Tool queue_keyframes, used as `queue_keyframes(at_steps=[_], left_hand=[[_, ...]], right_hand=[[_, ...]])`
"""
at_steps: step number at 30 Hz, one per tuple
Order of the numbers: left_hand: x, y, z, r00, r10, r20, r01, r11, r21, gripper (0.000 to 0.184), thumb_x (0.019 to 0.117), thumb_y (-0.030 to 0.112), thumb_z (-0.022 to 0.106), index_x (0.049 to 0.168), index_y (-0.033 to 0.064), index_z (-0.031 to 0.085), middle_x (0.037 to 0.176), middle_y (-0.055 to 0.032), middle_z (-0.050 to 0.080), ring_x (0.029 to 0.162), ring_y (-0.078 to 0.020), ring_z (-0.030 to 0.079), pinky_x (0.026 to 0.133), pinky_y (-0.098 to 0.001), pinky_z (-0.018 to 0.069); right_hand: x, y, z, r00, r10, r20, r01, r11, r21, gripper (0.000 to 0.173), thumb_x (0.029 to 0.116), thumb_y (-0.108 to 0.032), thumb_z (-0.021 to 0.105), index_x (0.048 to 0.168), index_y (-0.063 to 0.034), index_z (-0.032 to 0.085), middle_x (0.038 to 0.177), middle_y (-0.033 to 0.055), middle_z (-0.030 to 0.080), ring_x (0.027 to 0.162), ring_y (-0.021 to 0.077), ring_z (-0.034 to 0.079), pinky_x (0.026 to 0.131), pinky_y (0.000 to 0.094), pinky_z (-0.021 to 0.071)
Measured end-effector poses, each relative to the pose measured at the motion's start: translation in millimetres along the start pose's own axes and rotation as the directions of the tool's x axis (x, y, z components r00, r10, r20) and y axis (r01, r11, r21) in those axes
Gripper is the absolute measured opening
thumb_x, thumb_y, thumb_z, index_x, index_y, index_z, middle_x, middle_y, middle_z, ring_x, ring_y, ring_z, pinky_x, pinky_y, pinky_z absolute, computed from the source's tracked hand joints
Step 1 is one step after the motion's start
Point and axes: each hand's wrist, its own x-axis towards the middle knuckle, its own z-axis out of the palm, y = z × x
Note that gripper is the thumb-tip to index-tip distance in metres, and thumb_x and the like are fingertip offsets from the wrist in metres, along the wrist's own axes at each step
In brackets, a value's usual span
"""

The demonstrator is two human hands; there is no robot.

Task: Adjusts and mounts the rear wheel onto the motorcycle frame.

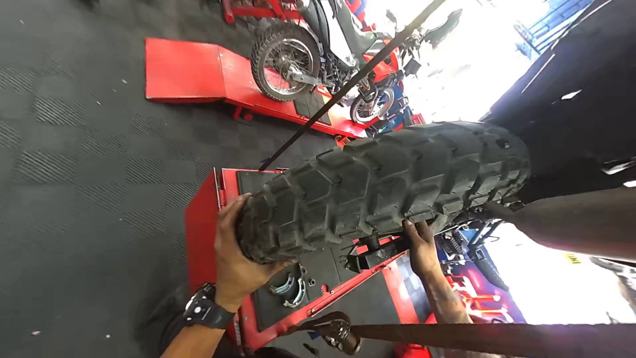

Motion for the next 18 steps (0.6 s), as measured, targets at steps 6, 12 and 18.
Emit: queue_keyframes(at_steps=[6,12,18], left_hand=[[26,-18,-26,0.973,-0.031,0.228,0.08,0.974,-0.212,0.085,0.0953,0.075,0.039,0.15,0.0108,0.047,0.151,-0.0086,0.049,0.14,-0.0234,0.046,0.117,-0.0471,0.0405],[157,-58,-12,0.886,-0.413,0.211,0.431,0.901,-0.045,0.035,0.1071,0.035,0.052,0.117,0.008,0.071,0.101,-0.0086,0.074,0.092,-0.0198,0.072,0.088,-0.0477,0.0606],[221,-69,19,0.692,-0.482,0.537,0.493,0.859,0.137,0.034,0.1053,0.035,0.052,0.119,0.0116,0.073,0.113,-0.013,0.073,0.108,-0.0303,0.07,0.096,-0.0587,0.054]], right_hand=[[5,0,-10,0.991,0.014,0.13,-0.011,1.0,-0.018,0.033,0.097,-0.026,0.067,0.126,-0.0126,0.059,0.106,0.007,0.071,0.093,0.0197,0.07,0.08,0.0397,0.0608],[-16,-28,13,0.994,0.081,-0.075,-0.087,0.993,-0.08,0.044,0.0995,-0.023,0.061,0.137,-0.0013,0.053,0.123,0.0099,0.067,0.111,0.0133,0.065,0.096,0.0341,0.0564],[-26,-63,24,0.925,0.244,-0.291,-0.298,0.941,-0.159,0.036,0.1008,-0.007,0.052,0.136,0.0012,0.051,0.117,0.0096,0.064,0.103,0.0097,0.063,0.09,0.0323,0.0556]])
